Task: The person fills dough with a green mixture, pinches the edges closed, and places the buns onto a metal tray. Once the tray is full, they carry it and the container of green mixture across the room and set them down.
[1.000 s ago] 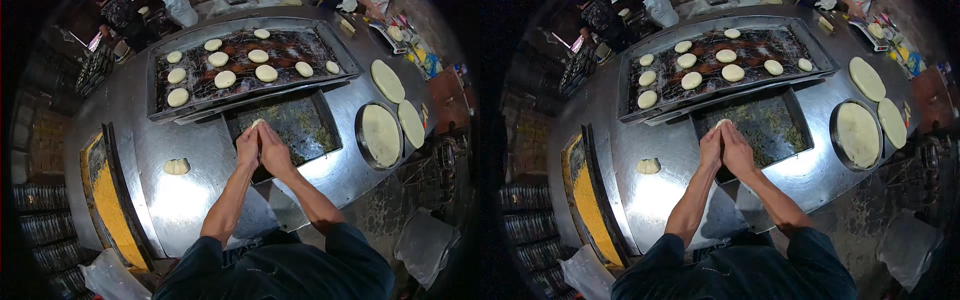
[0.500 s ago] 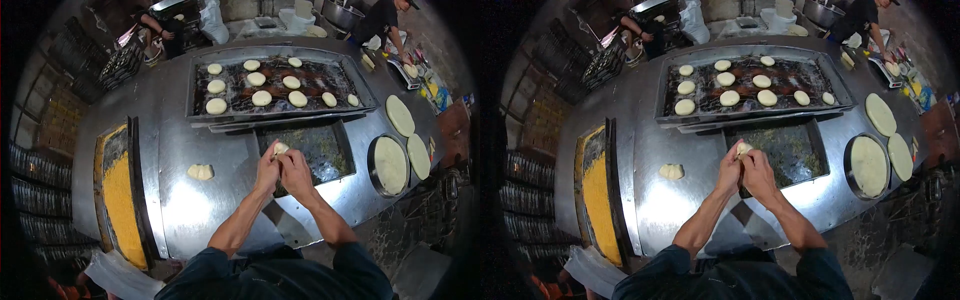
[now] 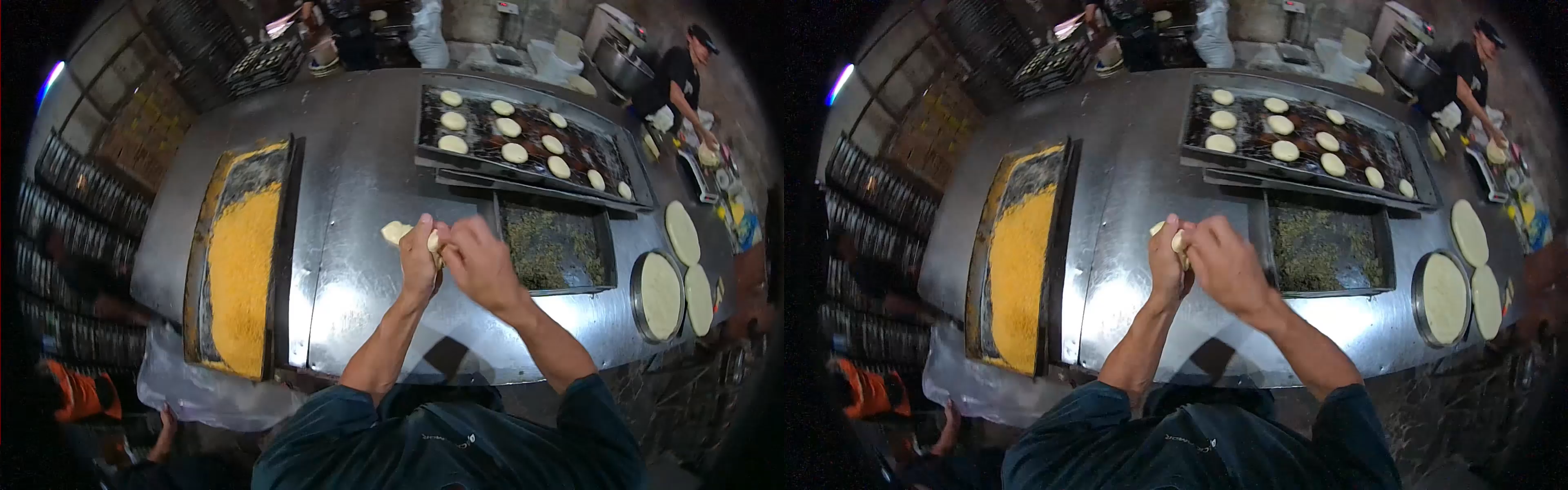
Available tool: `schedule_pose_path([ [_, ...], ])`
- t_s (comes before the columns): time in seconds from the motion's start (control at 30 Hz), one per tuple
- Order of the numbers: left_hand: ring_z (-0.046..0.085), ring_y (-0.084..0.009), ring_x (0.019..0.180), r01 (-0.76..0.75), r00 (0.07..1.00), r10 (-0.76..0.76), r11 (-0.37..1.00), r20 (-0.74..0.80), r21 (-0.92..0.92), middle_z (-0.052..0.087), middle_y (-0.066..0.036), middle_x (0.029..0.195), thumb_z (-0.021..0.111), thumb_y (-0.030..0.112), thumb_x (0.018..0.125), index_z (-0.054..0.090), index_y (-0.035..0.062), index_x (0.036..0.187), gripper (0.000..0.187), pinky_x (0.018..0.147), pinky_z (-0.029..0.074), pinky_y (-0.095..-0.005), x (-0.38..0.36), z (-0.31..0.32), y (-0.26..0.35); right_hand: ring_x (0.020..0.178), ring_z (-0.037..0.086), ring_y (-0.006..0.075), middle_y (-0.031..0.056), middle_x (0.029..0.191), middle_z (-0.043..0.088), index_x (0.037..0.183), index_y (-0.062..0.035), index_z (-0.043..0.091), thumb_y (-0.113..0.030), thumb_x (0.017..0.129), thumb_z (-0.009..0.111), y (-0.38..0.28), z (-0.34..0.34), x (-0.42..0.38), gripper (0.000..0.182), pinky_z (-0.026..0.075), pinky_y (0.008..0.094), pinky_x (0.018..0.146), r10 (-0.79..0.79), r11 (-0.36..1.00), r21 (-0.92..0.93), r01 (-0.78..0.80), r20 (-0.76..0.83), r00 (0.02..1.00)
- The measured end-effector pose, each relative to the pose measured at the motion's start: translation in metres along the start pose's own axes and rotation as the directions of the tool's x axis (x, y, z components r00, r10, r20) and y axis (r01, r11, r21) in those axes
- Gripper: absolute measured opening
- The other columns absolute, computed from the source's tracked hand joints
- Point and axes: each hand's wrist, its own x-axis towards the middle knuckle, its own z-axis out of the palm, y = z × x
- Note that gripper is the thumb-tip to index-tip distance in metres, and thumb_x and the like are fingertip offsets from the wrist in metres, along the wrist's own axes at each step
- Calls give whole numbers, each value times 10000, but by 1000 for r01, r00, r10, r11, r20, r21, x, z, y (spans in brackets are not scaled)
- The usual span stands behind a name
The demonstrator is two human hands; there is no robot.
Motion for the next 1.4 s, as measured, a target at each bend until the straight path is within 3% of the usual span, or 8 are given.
schedule_pose_path([
  [0.63, 557, -123, 710, 352, 935, -349, 934, 63, -56, 595, -73, 807, 319, 436, 990, 569, -2, 1011, 505, 640, 459, -270, -66, -75, -15, 917, 553, 299, 143, 1043, 541, 1014, -9, 561, -12, 769, 581, -47, 49, -65, 246, 491, 364, 755, -98, 948, -280, 153, 201, 975],
  [0.73, 416, -331, 1249, -145, 977, -32, 626, 211, 766, 510, -228, 1264, 358, 446, 961, 485, -56, 1253, 594, 1050, 288, -440, -74, -108, -86, 859, 549, 281, 104, 995, 559, 956, -26, 574, -9, 741, 560, -29, 33, -86, 216, 494, 357, 706, 56, 937, -345, 60, 317, 947],
  [0.8, 258, -388, 1336, -548, 827, -9, -231, 562, 804, 476, -245, 1300, 411, 437, 922, 507, -39, 1241, 581, 1096, 156, -504, -127, -139, -138, 860, 551, 265, 89, 956, 563, 942, -29, 586, -14, 742, 548, -19, 37, -111, 204, 498, 350, 698, 110, 935, -353, 25, 358, 927],
  [0.83, 161, -421, 1354, -765, 454, -803, -130, 385, 631, 431, -226, 1355, 427, 452, 909, 520, 12, 1254, 567, 1102, 66, -532, -140, -108, -95, 864, 553, 257, 80, 939, 564, 936, -30, 591, -18, 743, 543, -10, 46, -132, 199, 498, 347, 701, 137, 933, -361, 6, 370, 919],
  [0.97, 592, -275, 1026, -241, -114, -814, 579, 570, 779, 653, -118, 1051, 507, 338, 917, 652, 60, 1061, 345, 962, 409, -390, -173, -114, -70, 833, 569, 260, 79, 908, 595, 876, -56, 624, -31, 715, 561, 20, 82, -202, 174, 506, 359, 677, 233, 896, -444, -13, 446, 864],
  [1.1, 629, -189, 900, 213, 826, -492, 724, 275, 656, 671, -105, 1001, 544, 180, 915, 655, 7, 1014, 228, 836, 476, -301, -138, -175, -44, 912, 580, 324, 106, 991, 652, 957, -79, 663, -167, 841, 552, 0, 47, -130, 183, 445, 426, 848, 391, 916, -317, -246, 573, 720],
  [1.23, 578, -111, 858, 258, 961, -258, 691, -103, 675, 659, -64, 927, 534, 186, 923, 637, -15, 1056, 262, 769, 458, -238, -66, -209, -9, 1260, 358, 377, 164, 1320, 465, 1274, -148, 526, -281, 875, 557, -20, 28, -67, 422, 280, 502, 1032, 142, 960, -239, -147, -36, 989],
  [1.4, 599, -191, 978, -7, 996, 77, 501, -37, 865, 647, -151, 1044, 556, 188, 895, 588, -53, 1129, 337, 853, 452, -289, 37, -212, -26, 1355, 172, 394, 195, 1446, 245, 1365, -138, 383, -349, 891, 515, 72, 140, -164, 535, 144, 635, 1044, 385, 861, -468, -200, 342, 857],
])
